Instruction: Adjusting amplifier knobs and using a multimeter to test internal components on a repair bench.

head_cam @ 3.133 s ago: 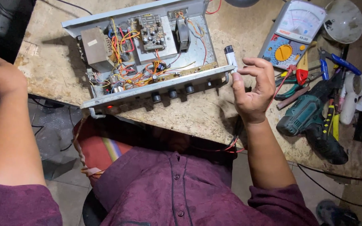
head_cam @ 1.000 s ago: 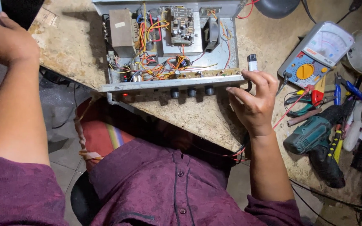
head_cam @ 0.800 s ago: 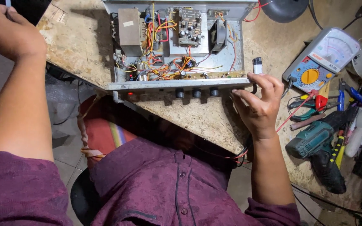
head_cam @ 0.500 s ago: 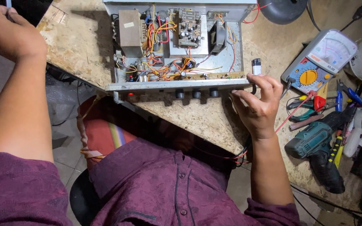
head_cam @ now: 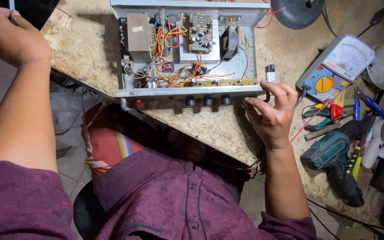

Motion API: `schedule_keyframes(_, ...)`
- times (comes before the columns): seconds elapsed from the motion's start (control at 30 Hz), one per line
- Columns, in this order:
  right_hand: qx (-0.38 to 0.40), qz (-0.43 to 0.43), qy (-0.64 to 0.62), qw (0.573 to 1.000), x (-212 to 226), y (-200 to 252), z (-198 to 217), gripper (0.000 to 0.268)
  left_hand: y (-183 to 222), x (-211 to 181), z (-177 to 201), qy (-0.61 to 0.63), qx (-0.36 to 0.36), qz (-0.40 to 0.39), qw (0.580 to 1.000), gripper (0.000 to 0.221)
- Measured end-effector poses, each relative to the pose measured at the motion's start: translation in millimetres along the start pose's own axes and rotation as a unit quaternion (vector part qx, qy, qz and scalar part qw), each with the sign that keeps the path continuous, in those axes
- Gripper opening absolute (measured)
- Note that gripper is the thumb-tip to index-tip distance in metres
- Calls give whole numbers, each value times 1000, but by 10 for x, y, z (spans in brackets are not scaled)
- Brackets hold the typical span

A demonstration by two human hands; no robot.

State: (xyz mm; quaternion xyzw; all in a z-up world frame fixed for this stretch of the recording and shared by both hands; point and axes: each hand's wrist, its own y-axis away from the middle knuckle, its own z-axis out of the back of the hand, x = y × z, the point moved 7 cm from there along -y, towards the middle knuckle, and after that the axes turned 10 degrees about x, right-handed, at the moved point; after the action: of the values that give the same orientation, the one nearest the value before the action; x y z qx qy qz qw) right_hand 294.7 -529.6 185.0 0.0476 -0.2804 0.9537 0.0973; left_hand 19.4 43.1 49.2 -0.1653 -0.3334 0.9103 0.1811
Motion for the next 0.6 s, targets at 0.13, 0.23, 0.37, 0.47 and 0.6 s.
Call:
schedule_keyframes(0.13,-5,4,3,1000,-2,1,0,12,-2,-32,50,26,-6,-13,1000,12)
schedule_keyframes(0.23,-8,8,4,1000,2,-6,6,12,-13,-52,71,27,-1,-14,1000,11)
schedule_keyframes(0.37,-8,6,1,1000,-2,0,6,13,-21,-108,149,42,15,1,999,7)
schedule_keyframes(0.47,-10,8,1,1000,-22,20,-7,11,-35,-101,127,53,10,2,999,11)
schedule_keyframes(0.6,-9,3,-3,1000,-4,11,6,11,-33,-97,111,41,13,-15,999,8)
